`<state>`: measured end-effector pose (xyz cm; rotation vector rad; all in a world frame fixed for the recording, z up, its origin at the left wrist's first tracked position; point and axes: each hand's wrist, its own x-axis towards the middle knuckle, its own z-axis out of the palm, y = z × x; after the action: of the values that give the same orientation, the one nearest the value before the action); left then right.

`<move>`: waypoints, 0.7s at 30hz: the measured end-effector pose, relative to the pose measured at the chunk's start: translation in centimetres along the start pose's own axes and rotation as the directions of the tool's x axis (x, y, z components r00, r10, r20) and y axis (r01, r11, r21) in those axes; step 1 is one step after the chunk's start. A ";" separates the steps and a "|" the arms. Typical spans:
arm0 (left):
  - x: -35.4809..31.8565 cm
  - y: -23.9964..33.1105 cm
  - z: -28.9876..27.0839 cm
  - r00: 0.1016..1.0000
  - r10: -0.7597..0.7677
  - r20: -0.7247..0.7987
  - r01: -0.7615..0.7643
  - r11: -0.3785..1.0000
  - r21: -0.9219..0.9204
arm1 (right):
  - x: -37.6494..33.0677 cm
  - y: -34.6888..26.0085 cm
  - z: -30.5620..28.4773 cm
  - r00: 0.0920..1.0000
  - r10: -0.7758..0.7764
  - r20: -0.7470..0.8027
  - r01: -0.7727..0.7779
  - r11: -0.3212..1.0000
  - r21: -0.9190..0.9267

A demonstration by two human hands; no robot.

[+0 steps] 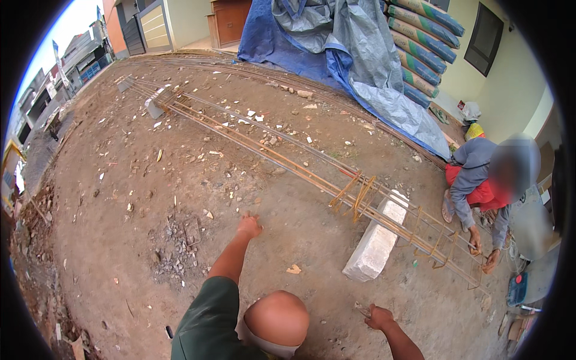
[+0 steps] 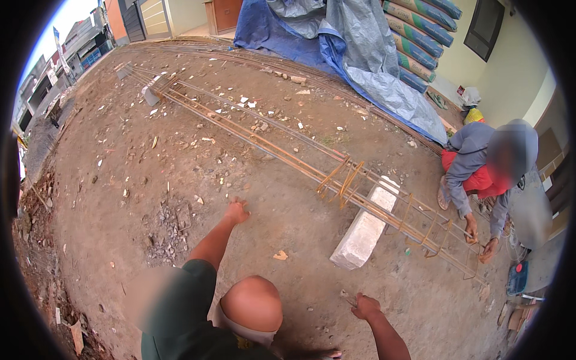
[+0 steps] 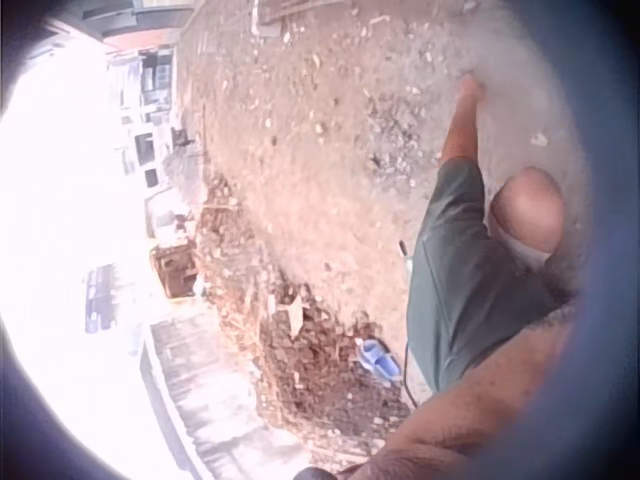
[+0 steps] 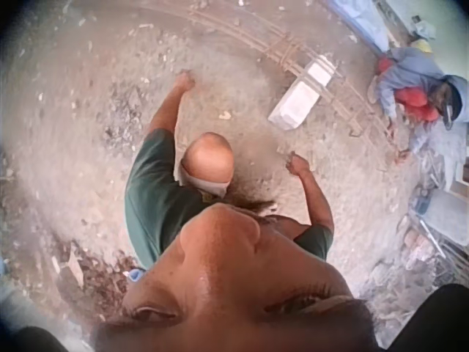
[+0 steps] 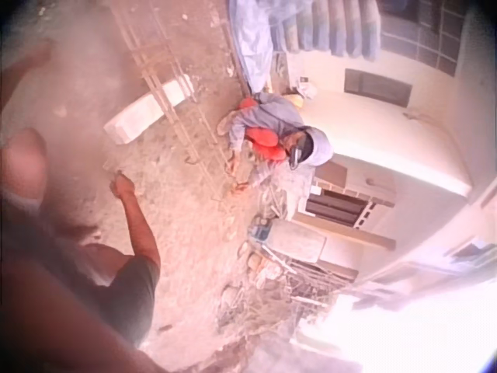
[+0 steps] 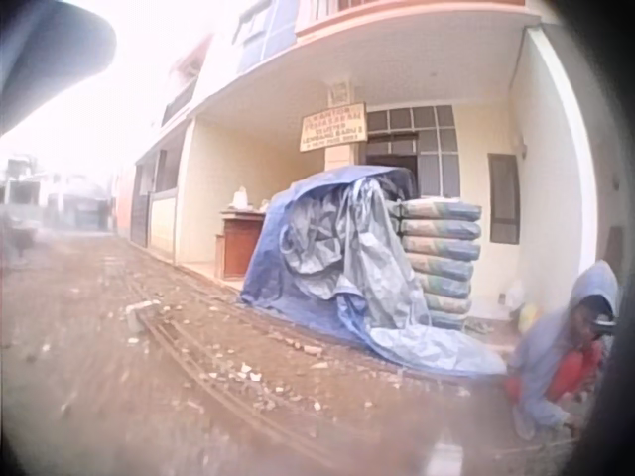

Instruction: The person ties wire around intersecting steel bars to form a rebar cage using pliers. They repeatedly wrap and twist wire at multiple joints while a coworker works nearby.

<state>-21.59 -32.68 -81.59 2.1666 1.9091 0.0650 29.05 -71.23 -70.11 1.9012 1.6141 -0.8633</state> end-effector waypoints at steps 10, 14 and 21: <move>-0.6 1.9 3.5 0.998 0.009 0.056 0.002 0.982 -0.189 | -2.5 3.7 5.2 0.976 0.135 0.169 -0.132 0.991 -0.029; -3.6 -0.3 0.8 0.942 -0.139 0.305 0.335 0.421 -0.843 | 1.4 1.3 4.8 0.997 0.046 0.063 -0.051 0.995 0.082; -15.7 19.3 -9.6 0.702 0.530 0.476 0.409 0.247 -0.879 | -0.9 -3.4 -1.7 0.932 -0.165 -0.322 0.280 0.893 0.353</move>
<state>-6.97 -48.66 -66.00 1.0187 0.7701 0.2947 25.83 -70.06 -68.21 2.2249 1.9846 -1.1228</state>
